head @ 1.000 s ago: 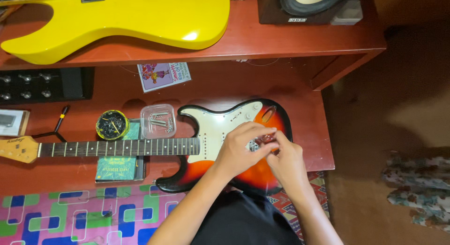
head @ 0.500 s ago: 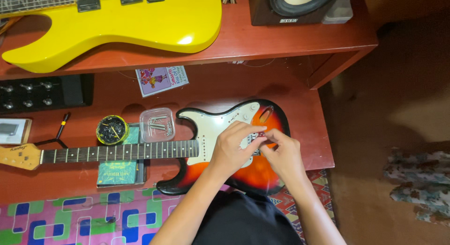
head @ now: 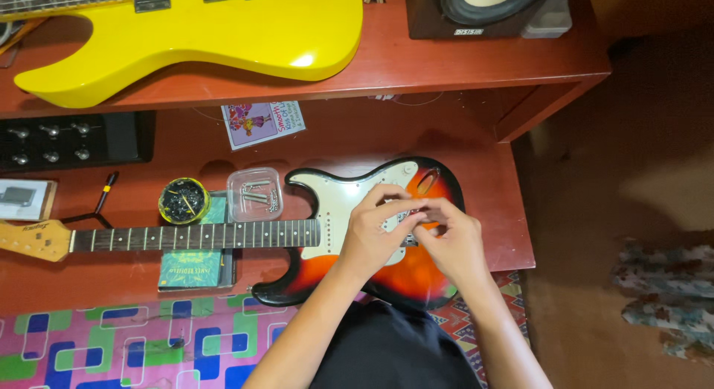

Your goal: The person is repairing a sunburst electric guitar by adjusting the bridge and strings. They use a screwdriver to tighten screws on the bridge and manipulate the strings with their hands.

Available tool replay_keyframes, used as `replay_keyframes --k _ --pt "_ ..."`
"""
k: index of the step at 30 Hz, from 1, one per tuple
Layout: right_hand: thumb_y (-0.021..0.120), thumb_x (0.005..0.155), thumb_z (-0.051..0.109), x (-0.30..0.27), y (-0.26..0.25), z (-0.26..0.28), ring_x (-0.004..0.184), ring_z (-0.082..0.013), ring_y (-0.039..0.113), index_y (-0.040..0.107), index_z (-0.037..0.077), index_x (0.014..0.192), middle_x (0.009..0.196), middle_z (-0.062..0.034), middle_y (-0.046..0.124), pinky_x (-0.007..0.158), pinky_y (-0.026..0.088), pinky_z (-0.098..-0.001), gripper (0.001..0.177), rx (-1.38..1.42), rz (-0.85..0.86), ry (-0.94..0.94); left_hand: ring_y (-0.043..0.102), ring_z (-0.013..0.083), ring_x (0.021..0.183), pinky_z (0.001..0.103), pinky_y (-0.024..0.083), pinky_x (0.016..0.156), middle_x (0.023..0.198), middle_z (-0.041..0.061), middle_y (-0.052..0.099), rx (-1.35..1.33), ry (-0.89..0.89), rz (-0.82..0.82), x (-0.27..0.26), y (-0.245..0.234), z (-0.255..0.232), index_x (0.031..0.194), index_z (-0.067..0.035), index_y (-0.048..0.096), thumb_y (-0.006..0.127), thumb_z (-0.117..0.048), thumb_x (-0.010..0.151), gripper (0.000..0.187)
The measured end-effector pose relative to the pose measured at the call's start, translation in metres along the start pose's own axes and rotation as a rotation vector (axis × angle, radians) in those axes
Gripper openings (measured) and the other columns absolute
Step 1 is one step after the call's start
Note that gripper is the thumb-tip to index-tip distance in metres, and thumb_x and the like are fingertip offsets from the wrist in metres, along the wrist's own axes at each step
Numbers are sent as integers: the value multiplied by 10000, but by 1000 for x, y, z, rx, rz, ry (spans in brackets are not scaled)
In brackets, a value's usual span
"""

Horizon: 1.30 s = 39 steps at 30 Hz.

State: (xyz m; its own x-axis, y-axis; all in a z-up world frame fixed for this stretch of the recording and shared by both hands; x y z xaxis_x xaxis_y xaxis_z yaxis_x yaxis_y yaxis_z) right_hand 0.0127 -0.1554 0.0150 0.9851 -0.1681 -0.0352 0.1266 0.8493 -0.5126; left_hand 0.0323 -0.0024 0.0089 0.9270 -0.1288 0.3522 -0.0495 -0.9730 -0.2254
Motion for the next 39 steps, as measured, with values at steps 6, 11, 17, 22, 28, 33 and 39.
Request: replay_keyframes --k 6,11,17,22,28,33,39 --pt "770 885 90 2 5 -12 781 -169 764 805 111 956 870 -76 812 671 623 -303 82 58 -16 -17 729 243 911 364 594 811 958 91 736 -5 10 1 2 -4 -9 1186 -104 759 790 -52 873 318" --pt "748 849 37 2 7 -29 739 -139 727 741 61 948 842 -128 783 675 609 -280 103 141 -23 35 726 230 939 337 588 821 966 36 745 -2 29 -19 -4 6 2 1069 -118 770 802 -59 869 211" --pt "751 846 -13 -2 3 -18 819 -199 751 760 41 999 895 -148 786 694 631 -345 162 101 -28 -36 724 250 943 369 595 834 981 73 716 -24 14 -11 -2 2 -4 1113 -112 783 778 -26 880 249" --pt "744 826 -11 3 10 -31 780 -245 751 716 24 852 873 -129 762 682 630 -335 52 106 -93 -76 723 246 944 354 589 847 964 31 739 8 40 -4 -5 7 -1 1107 -139 773 805 -66 853 265" --pt "730 807 -26 -2 -2 -10 837 -168 743 742 90 1015 894 -120 789 753 625 -338 238 177 -20 19 726 266 935 383 589 847 996 96 725 -35 12 -11 -1 6 -11 1056 -94 797 818 -42 844 220" --pt "719 805 46 1 1 -22 773 -197 767 723 149 812 754 -31 786 750 594 -347 103 -56 -66 -79 727 255 907 364 597 828 930 71 733 17 66 0 -4 11 -11 1143 -114 769 813 -48 844 310" --pt "726 732 -66 1 -9 -8 790 -262 765 752 57 975 799 -143 757 672 625 -411 274 15 0 -149 703 252 994 381 573 897 1069 72 739 37 22 -4 -1 2 -17 1146 -136 786 800 -89 881 269"
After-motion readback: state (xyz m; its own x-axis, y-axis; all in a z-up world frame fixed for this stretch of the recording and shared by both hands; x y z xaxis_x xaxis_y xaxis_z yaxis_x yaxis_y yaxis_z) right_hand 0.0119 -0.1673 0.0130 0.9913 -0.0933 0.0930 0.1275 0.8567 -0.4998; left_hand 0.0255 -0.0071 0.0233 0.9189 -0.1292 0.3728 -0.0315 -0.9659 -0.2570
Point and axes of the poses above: each hand's wrist, its own x-axis towards the middle knuckle, its own y-axis out of the palm, z = x × y, the point moved 3 cm from there along x, towards the middle knuckle
